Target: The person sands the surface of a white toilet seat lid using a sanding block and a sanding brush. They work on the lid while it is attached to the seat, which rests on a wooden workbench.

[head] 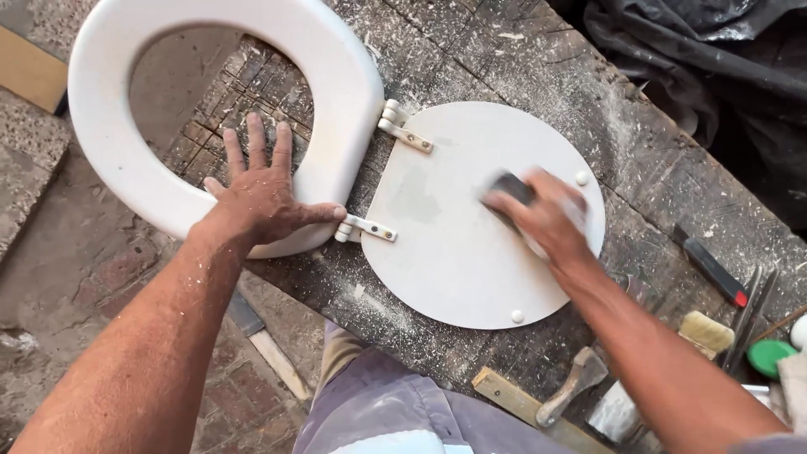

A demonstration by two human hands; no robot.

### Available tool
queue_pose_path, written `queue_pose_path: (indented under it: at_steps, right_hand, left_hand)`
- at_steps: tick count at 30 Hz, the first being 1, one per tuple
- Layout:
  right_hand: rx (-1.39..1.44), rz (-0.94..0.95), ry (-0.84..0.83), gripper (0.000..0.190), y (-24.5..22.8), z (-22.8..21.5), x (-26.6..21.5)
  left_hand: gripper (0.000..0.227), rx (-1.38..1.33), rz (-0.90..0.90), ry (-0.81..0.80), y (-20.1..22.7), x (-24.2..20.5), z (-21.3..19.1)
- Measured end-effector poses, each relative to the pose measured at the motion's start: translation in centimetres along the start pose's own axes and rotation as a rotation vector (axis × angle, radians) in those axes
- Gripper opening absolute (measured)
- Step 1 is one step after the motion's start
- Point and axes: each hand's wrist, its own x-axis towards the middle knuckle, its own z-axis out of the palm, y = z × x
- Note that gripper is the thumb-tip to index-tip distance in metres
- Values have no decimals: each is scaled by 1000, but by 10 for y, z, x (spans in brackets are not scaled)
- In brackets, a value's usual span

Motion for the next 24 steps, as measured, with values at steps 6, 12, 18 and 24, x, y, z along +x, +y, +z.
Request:
queue_pose_path:
  at_steps: [6, 12, 18, 24]
  right_hand:
    - [164, -103, -69, 62, -57, 6, 35]
    - [-39, 66, -121, 61, 10, -24, -53]
    - [34, -37, 41, 58, -12, 21, -11]
    - [139, -124, -144, 62, -91, 27, 45]
  left_hand:
    - [140, 4, -16, -17, -1, 1, -6]
    - [135, -23, -17, -31, 1, -3, -6]
    - [137, -36, -9, -30, 0, -3, -4]
    - [137, 17, -3, -42, -3, 2, -2]
